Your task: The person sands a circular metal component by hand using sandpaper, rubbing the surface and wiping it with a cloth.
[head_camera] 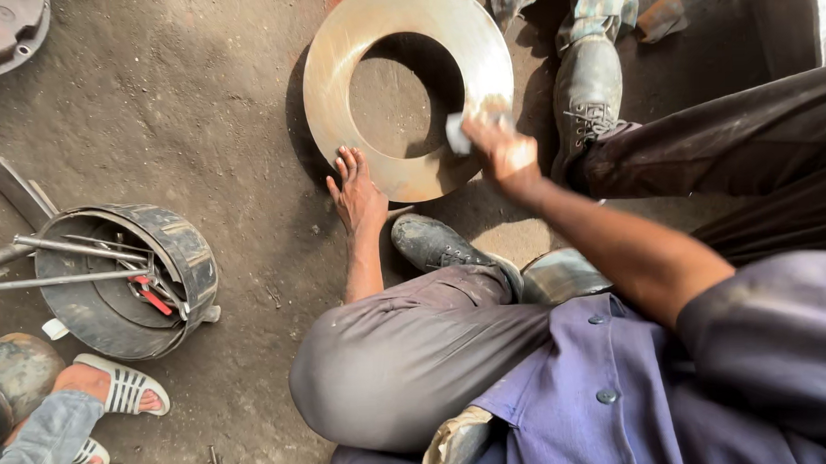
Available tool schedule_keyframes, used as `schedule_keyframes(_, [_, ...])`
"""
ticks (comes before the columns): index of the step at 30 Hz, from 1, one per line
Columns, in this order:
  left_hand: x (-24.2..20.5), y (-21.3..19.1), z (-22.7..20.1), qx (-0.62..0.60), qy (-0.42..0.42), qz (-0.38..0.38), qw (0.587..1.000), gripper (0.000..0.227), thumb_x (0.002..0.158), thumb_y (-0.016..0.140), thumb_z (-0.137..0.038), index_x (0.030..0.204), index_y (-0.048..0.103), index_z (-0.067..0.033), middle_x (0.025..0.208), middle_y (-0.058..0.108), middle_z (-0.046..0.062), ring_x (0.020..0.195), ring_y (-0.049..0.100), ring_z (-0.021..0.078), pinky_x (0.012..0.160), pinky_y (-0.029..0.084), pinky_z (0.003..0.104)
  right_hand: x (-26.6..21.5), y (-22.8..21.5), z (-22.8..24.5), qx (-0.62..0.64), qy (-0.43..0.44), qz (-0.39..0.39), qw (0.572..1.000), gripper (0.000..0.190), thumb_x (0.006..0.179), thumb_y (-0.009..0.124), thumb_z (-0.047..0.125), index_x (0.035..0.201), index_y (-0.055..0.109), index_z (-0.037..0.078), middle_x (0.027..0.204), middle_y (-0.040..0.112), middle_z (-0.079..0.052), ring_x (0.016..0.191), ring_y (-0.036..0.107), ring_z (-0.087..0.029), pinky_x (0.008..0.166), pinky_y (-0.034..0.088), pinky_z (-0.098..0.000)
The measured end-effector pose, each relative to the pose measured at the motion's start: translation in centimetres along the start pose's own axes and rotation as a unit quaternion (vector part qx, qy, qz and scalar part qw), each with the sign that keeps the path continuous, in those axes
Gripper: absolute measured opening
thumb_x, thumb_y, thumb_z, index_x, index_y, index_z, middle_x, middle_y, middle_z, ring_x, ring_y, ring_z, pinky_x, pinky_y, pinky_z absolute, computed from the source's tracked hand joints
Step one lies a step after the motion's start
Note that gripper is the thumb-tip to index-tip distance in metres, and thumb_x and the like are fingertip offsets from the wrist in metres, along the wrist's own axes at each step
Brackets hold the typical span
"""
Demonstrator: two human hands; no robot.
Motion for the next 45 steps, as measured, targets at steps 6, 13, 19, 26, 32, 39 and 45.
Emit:
schedule_keyframes(6, [-0.1, 0.1, 0.1, 0.002, 0.003, 0.009, 1.0, 0.07, 0.095, 0.054, -0.006, 0.16, 0.028, -0.0069, 0.17, 0.021, 0.014, 0.155, 0.023, 0.0291, 0.124, 0.019, 0.056, 0.8, 0.1, -2.4, 0.046, 0.026, 0.039, 0.998, 0.056, 0.1, 0.045, 0.002, 0.148, 0.064, 0.024, 0.109, 0.073, -0.019, 0.077, 0.075, -0.032, 0.067, 0.062, -0.0418])
schedule_keyframes(13, [-0.1, -0.2, -0.1, 0.002, 0.002, 0.002, 1.0, 0.07, 0.096, 0.055, -0.007, 0.161, 0.029, -0.0063, 0.17, 0.021, 0.014, 0.156, 0.024, 0.0295, 0.124, 0.02, 0.056, 5.0, -3.3, -3.3, 0.159, -0.018, -0.081, 0.984, 0.049, 0.098, 0.044, 0.003, 0.141, 0.065, 0.015, 0.122, 0.072, -0.015, 0.095, 0.076, -0.03, 0.081, 0.062, -0.0393])
schedule_keyframes(19, [-0.3, 0.1, 0.1, -0.007, -0.003, 0.002, 1.0, 0.071, 0.095, 0.055, -0.006, 0.16, 0.028, -0.0074, 0.17, 0.02, 0.013, 0.156, 0.022, 0.0297, 0.124, 0.018, 0.056, -3.9, 2.0, 4.2, -0.032, -0.065, -0.011, 0.997, 0.051, 0.093, 0.051, 0.003, 0.14, 0.066, 0.017, 0.141, 0.063, -0.006, 0.114, 0.073, -0.024, 0.095, 0.062, -0.0412])
schedule_keyframes(26, [0.0, -0.1, 0.0, -0.016, -0.013, 0.005, 1.0, 0.076, 0.09, 0.056, -0.002, 0.16, 0.028, -0.0095, 0.169, 0.022, 0.012, 0.156, 0.022, 0.0279, 0.126, 0.016, 0.054, 7.4, -1.4, -4.1, 0.016, -0.026, -0.03, 0.999, 0.06, 0.092, 0.049, -0.001, 0.147, 0.061, 0.017, 0.137, 0.068, -0.013, 0.098, 0.073, -0.032, 0.077, 0.061, -0.0436])
schedule_keyframes(32, [0.2, 0.3, 0.3, -0.007, 0.004, -0.028, 1.0, 0.072, 0.092, 0.057, -0.004, 0.159, 0.032, -0.0084, 0.169, 0.026, 0.013, 0.157, 0.024, 0.0291, 0.124, 0.018, 0.057, 0.4, 2.4, 1.5, -0.121, -0.065, 0.066, 0.988, 0.07, 0.086, 0.051, -0.001, 0.151, 0.053, 0.028, 0.145, 0.062, -0.012, 0.105, 0.07, -0.033, 0.075, 0.063, -0.0403])
schedule_keyframes(39, [0.7, 1.0, 0.8, -0.022, -0.002, -0.045, 0.999, 0.077, 0.086, 0.059, -0.003, 0.158, 0.033, -0.0083, 0.168, 0.026, 0.014, 0.153, 0.027, 0.0289, 0.122, 0.02, 0.06, 2.5, 0.7, -0.5, -0.034, -0.145, 0.01, 0.989, 0.068, 0.089, 0.05, 0.001, 0.153, 0.054, 0.024, 0.151, 0.057, -0.013, 0.112, 0.07, -0.033, 0.086, 0.06, -0.0441])
schedule_keyframes(45, [-1.6, 0.9, -1.4, 0.018, 0.001, -0.05, 0.999, 0.081, 0.078, 0.069, -0.012, 0.152, 0.036, -0.0013, 0.161, 0.034, 0.021, 0.149, 0.032, 0.035, 0.12, 0.024, 0.061, 4.6, 0.8, -2.8, -0.3, -0.062, 0.021, 0.952, 0.065, 0.09, 0.053, 0.008, 0.152, 0.052, 0.028, 0.147, 0.057, -0.021, 0.108, 0.069, -0.031, 0.053, 0.056, -0.0342])
Point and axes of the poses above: each hand's wrist, its own x-axis towards the middle knuckle, its own y-axis out of the palm, z = x × y, the point moved 9 cm from there along x, towards the middle knuckle
